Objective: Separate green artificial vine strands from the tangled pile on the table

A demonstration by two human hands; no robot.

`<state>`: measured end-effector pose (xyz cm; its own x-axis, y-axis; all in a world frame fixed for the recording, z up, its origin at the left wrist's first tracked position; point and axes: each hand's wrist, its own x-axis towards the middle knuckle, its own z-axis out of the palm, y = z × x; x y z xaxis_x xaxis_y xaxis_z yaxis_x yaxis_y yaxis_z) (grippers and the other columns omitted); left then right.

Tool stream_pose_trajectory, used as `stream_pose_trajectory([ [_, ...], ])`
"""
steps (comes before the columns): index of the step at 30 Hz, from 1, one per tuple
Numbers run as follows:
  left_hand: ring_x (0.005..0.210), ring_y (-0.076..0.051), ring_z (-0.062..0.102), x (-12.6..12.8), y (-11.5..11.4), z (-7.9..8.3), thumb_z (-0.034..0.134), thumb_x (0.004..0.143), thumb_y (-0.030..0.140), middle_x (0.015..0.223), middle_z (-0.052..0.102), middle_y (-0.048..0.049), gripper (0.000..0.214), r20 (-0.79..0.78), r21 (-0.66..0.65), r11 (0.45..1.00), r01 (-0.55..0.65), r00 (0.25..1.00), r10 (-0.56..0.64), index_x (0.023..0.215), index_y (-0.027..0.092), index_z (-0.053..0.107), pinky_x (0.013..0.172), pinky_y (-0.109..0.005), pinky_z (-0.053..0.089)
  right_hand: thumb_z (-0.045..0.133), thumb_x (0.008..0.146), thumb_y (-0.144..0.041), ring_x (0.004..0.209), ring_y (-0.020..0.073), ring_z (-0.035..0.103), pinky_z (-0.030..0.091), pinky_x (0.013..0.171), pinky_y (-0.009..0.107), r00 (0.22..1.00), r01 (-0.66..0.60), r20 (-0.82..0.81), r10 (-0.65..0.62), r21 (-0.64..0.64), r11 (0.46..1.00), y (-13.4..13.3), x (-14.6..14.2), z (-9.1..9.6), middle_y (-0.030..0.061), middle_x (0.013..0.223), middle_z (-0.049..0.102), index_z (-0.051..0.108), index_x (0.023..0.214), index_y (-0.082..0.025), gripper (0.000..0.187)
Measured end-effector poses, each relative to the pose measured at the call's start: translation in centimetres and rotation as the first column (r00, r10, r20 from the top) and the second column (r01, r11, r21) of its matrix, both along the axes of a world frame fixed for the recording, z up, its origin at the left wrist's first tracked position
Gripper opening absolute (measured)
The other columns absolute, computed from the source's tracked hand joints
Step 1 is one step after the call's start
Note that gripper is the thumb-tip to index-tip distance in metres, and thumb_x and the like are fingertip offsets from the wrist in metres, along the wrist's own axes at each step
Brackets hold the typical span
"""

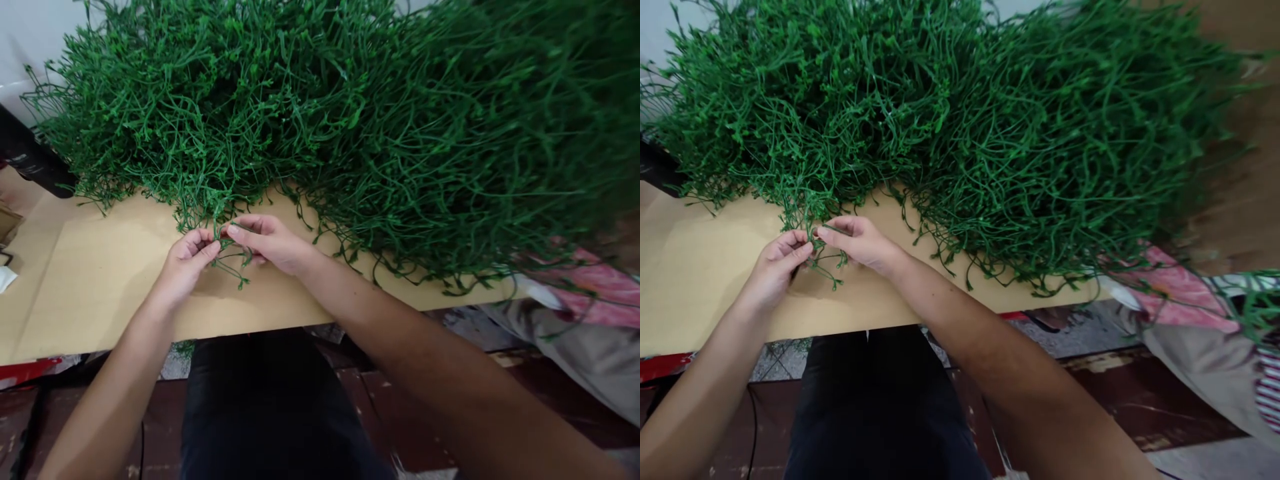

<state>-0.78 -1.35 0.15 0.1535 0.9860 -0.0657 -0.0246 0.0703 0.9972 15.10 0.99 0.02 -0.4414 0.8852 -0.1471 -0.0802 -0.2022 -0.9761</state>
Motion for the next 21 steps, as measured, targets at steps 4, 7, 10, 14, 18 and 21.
stream_pose_trajectory([
  [4,0.06,-0.008,0.047,-0.02,0.05,-0.12,0.074,0.062,0.035,0.063,0.054,0.0027,0.03,0.012,0.011,1.0,0.007,1.0,-0.007,0.074,0.015,0.056,0.057,-0.021,0.036,0.067,0.071,-0.038,0.04,-0.0019,0.029,0.022,0.033,0.015,0.996,-0.089,-0.028,0.089,0.026,0.996,-0.01,0.0,-0.47,-0.0061,0.065,0.051,0.055,0.09,-0.012,0.034],
  [7,0.061,-0.008,0.047,0.14,0.01,-0.17,0.073,0.065,0.033,0.064,0.054,0.0028,0.026,-0.008,0.039,0.999,-0.001,1.0,0.002,0.073,0.016,0.055,0.059,-0.021,0.037,0.069,0.068,-0.036,0.042,-0.0009,0.028,0.021,0.034,0.015,0.996,-0.09,-0.021,0.09,-0.01,0.996,0.01,0.11,-0.35,-0.0066,0.062,0.048,0.05,0.081,-0.013,0.033],
  [10,0.06,-0.008,0.046,0.34,0.04,-0.29,0.072,0.066,0.031,0.064,0.052,0.0034,0.024,-0.031,0.064,0.998,-0.015,0.999,0.017,0.072,0.017,0.053,0.058,-0.021,0.037,0.07,0.065,-0.036,0.045,0.0002,0.03,0.021,0.037,0.016,0.997,-0.072,-0.013,0.072,-0.005,0.997,0.07,0.22,-0.17,-0.007,0.061,0.044,0.046,0.077,-0.014,0.034],
  [14,0.056,-0.008,0.041,0.5,0.22,-0.54,0.07,0.068,0.031,0.06,0.047,0.0046,0.023,-0.058,0.098,0.994,-0.043,0.997,0.049,0.07,0.018,0.051,0.056,-0.021,0.036,0.067,0.068,-0.041,0.051,0.0024,0.032,0.025,0.044,0.018,0.994,-0.104,0.048,0.099,0.102,0.989,0.1,0.19,-0.22,-0.0067,0.06,0.04,0.047,0.078,-0.013,0.036],
  [18,0.061,-0.009,0.044,0.53,0.3,-0.62,0.067,0.071,0.034,0.062,0.047,0.0035,0.023,-0.096,0.127,0.991,-0.041,0.994,0.053,0.069,0.017,0.053,0.058,-0.021,0.037,0.065,0.068,-0.05,0.055,0.0034,0.032,0.027,0.049,0.02,0.979,-0.156,0.167,0.116,0.251,0.955,-0.08,0.04,-0.37,-0.0055,0.061,0.037,0.046,0.071,-0.013,0.042],
  [21,0.06,-0.009,0.043,0.52,0.28,-0.53,0.066,0.071,0.039,0.061,0.047,0.0034,0.025,-0.136,0.125,0.992,-0.003,0.991,0.02,0.069,0.016,0.055,0.058,-0.021,0.037,0.061,0.07,-0.053,0.055,0.0036,0.031,0.026,0.049,0.021,0.971,-0.195,0.198,0.137,0.313,0.929,-0.06,0.15,-0.5,-0.0053,0.06,0.034,0.042,0.066,-0.015,0.043],
])
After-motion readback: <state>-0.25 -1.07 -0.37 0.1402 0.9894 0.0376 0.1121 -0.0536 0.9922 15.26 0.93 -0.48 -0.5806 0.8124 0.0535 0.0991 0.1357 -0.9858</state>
